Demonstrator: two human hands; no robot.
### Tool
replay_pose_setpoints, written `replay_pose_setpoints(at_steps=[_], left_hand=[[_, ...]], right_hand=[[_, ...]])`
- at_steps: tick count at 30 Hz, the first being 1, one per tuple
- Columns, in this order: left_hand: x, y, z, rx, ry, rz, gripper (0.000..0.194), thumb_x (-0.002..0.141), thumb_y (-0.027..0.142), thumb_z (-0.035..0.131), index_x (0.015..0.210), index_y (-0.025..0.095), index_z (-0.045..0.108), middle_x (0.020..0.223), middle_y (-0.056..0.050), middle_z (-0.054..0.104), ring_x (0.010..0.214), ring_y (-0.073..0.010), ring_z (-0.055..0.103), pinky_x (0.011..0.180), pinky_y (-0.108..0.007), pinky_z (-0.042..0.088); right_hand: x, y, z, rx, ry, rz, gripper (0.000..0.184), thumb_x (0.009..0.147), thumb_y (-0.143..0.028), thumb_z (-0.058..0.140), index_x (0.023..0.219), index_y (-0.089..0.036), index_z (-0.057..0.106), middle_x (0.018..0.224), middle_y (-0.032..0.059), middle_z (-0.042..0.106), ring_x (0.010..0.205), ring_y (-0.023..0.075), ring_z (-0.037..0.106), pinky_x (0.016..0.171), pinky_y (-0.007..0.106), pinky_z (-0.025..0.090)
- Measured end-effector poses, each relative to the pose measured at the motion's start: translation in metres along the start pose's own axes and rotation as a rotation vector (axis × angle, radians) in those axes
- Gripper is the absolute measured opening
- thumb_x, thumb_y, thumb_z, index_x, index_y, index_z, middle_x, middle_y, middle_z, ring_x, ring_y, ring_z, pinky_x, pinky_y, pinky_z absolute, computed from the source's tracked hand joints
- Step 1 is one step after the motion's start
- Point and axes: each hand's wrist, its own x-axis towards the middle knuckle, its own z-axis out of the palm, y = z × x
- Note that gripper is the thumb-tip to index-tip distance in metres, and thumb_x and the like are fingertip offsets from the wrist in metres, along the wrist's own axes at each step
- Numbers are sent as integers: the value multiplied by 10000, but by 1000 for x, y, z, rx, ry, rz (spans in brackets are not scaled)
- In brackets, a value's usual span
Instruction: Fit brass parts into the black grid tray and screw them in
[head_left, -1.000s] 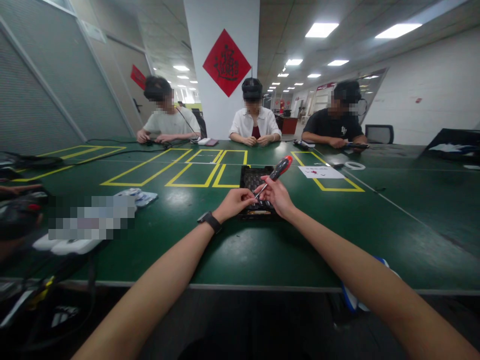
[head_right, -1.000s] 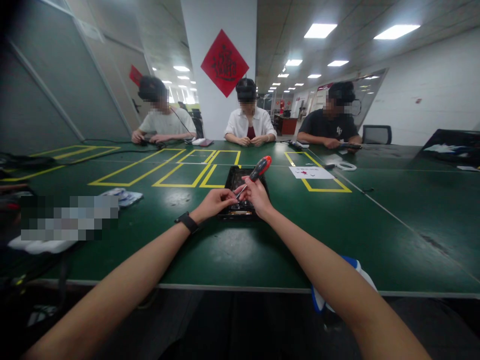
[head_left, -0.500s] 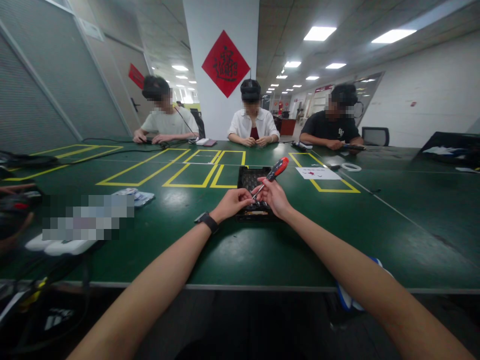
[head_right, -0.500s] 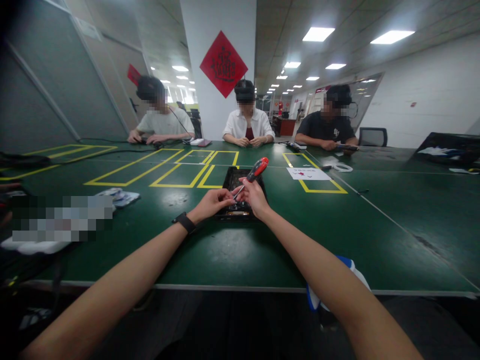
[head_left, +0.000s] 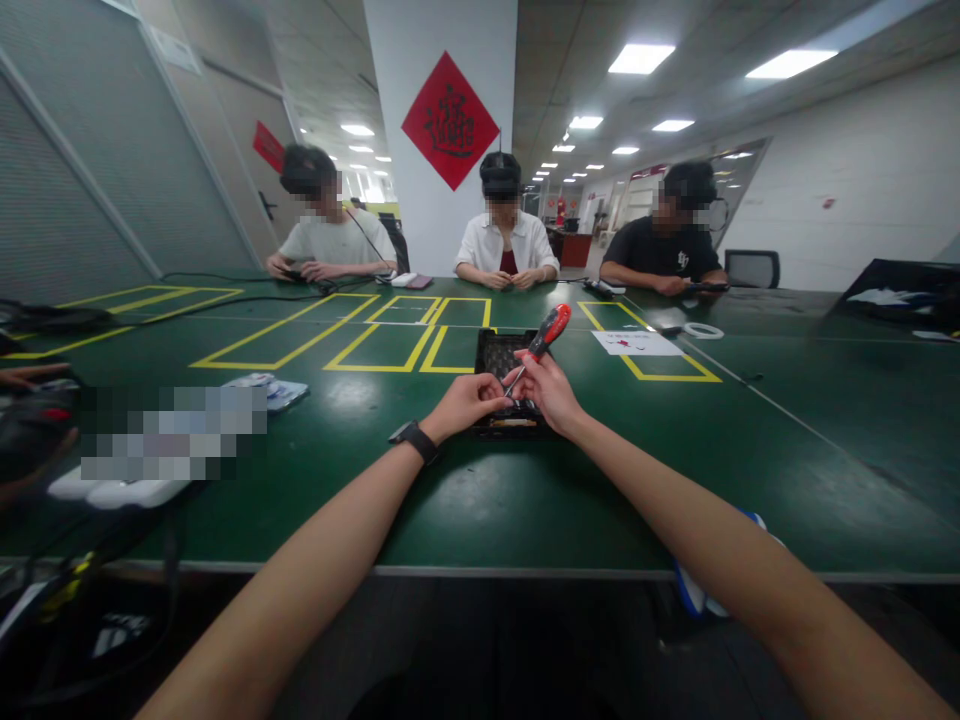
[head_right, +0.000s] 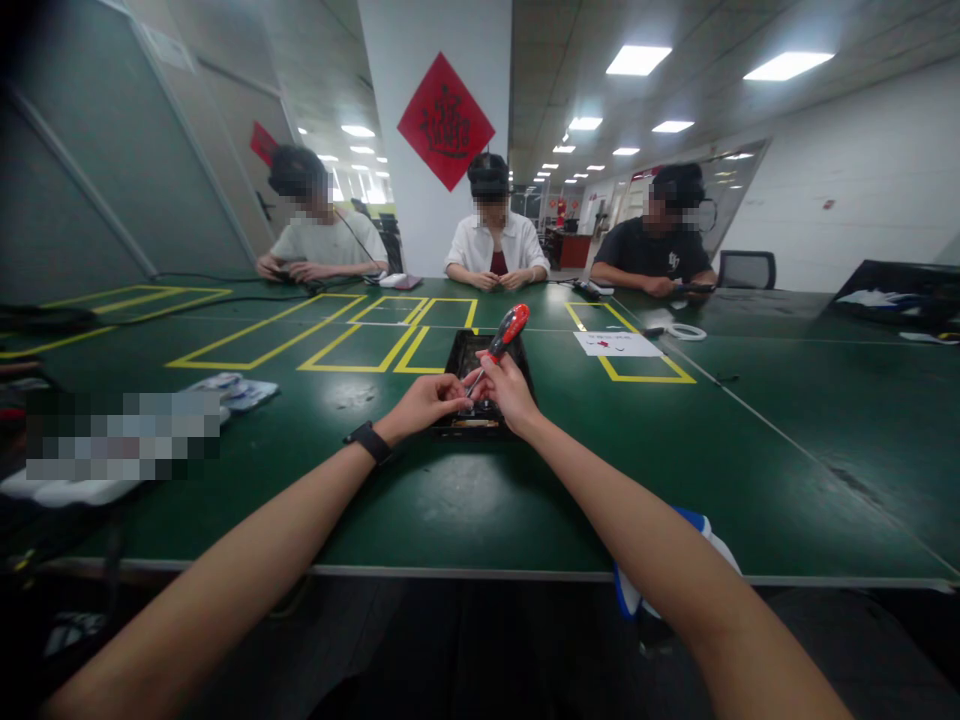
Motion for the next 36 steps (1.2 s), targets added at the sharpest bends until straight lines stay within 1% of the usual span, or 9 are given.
replay_pose_setpoints(at_steps=[9,11,16,21,24,28,30,34,36], left_hand=[[1,-3,0,85,-16,41,301,807,392,516,804,123,651,651,-7,585,569,-95,465,561,-209,348],[1,-1,0,88,-3,46,299,795,407,534,795,126,635,631,4,560,562,-90,448,555,-206,341],[0,3,0,45,5,19,336,694,453,644,729,133,548,592,33,496,536,-76,407,527,-196,326],[0,3,-1,63,-9,-12,362,718,481,608,688,131,522,573,37,456,525,-72,374,504,-195,288],[0,3,-3,72,-13,6,346,741,466,588,715,122,556,585,28,485,533,-77,391,516,-199,298],[1,0,-3,40,-76,35,329,811,426,506,775,113,603,669,-6,576,581,-95,464,560,-212,344],[1,0,-2,37,-69,45,327,826,419,487,798,116,607,683,-8,579,595,-97,472,575,-214,353],[0,2,0,28,-4,32,322,749,444,596,828,132,567,635,28,511,564,-83,426,541,-201,332],[0,3,0,18,-2,15,337,717,455,629,789,137,541,615,40,483,545,-75,400,526,-197,319]], right_hand=[[-3,-4,3,-9,-41,2,319,827,-458,471,1037,-218,465,723,-2,657,497,87,560,513,215,437],[-3,-4,3,-10,-38,-8,323,829,-463,468,1039,-218,465,732,2,657,500,89,564,517,221,439],[-1,-1,1,-20,-56,0,353,831,-487,461,1059,-216,457,735,3,653,502,90,564,521,227,442],[-1,0,2,-49,-75,8,378,833,-493,460,1097,-222,437,746,-1,654,514,84,567,534,222,445],[-1,-1,2,-28,-85,10,365,849,-484,436,1098,-218,426,748,7,660,519,88,570,535,224,443],[-1,-2,1,1,-71,28,349,855,-474,424,1084,-211,423,756,18,665,508,91,564,530,230,438],[0,0,1,3,-52,24,342,855,-471,427,1077,-211,425,749,16,662,504,91,562,527,230,433],[2,2,0,6,-41,10,350,856,-484,418,1076,-212,428,728,13,654,505,94,562,522,230,429],[1,2,0,5,-47,17,358,853,-486,423,1082,-211,428,734,15,655,510,93,563,525,229,431]])
